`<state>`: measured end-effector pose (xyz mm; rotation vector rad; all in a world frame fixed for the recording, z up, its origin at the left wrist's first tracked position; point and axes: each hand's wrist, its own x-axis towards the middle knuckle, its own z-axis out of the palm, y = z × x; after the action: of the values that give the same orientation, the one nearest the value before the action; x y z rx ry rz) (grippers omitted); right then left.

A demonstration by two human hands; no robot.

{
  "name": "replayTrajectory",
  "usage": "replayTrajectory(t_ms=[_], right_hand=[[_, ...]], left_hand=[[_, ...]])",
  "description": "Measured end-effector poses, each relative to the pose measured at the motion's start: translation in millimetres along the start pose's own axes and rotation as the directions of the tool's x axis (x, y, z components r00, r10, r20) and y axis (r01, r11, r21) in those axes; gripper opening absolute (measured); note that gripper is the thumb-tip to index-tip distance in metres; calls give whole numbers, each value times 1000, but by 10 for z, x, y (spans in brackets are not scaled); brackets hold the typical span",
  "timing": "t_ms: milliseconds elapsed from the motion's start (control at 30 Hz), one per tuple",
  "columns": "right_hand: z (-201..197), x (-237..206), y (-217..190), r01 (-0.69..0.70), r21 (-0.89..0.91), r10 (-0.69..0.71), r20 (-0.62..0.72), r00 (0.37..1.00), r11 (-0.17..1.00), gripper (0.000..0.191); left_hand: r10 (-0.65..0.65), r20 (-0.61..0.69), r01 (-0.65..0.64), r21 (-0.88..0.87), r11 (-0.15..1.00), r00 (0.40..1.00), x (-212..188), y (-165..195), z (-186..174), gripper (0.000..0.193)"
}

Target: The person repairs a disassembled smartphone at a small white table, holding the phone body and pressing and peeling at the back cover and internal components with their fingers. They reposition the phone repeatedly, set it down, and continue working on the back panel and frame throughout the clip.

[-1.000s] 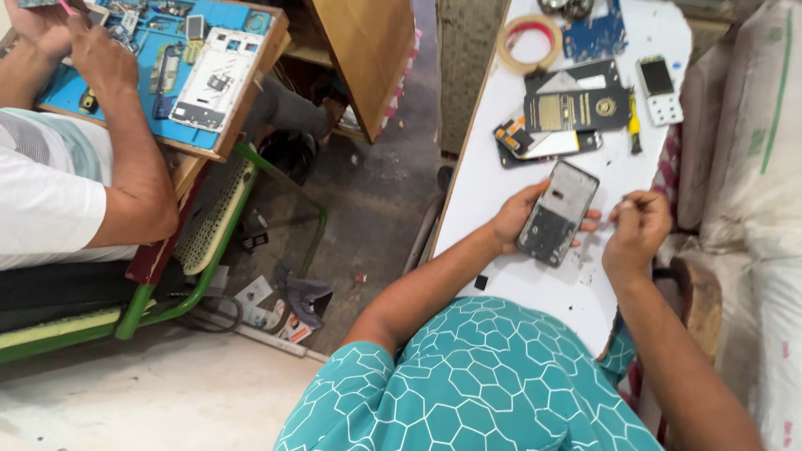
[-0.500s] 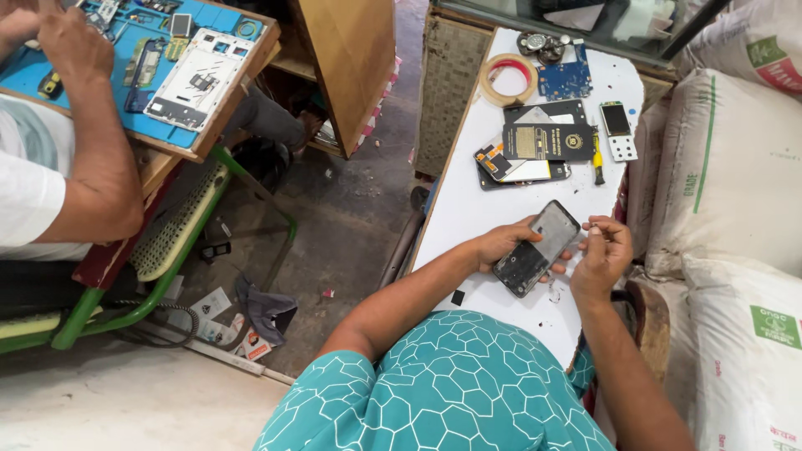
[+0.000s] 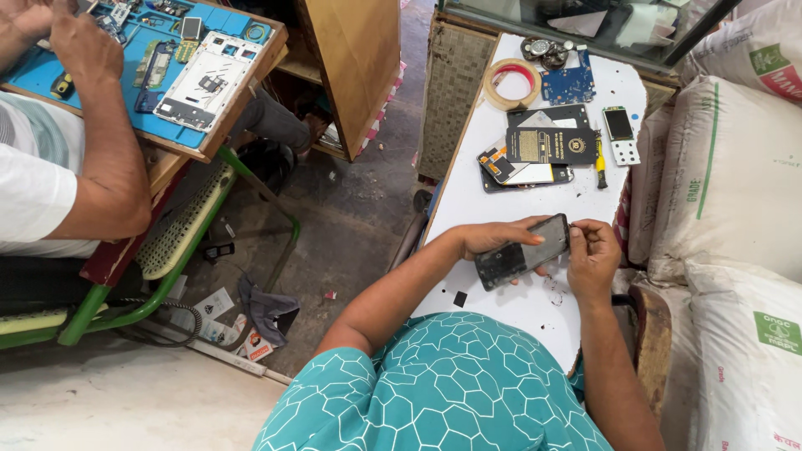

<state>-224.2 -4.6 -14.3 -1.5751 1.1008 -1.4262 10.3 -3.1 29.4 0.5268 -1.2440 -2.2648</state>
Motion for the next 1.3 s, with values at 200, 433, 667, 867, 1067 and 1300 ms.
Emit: replayTrajectory(t_ms=[200,433,667,867,1067,1300], right_hand=[[-85,-14,72,-29,140,22,54,998,990,8],[-52,-37,8,18,84,-24,68,997,996,8],[12,-21,-145,9,-124,1,84,996,992,9],[58,25,-358,25,-342,-2,66,998,939,9],[112,58,-469,-40,-348,73,81,994,936,10],[113,48,-471,-39,-396,90,111,990,917,10]], left_hand=[[-28,-24,28,-26,999,999,-9,-70,-147,87],[0,-13,-1,-132,991,1000,2,-176,-233,67],[10,44,1,-256,967,999,-68,-94,-136,66],[90,-149,-120,-209,970,985,-16,-245,83,70],[111,-189,-140,-147,979,976,-27,-265,21,78],[28,-225,-43,-65,997,974,-36,-244,-35,76]])
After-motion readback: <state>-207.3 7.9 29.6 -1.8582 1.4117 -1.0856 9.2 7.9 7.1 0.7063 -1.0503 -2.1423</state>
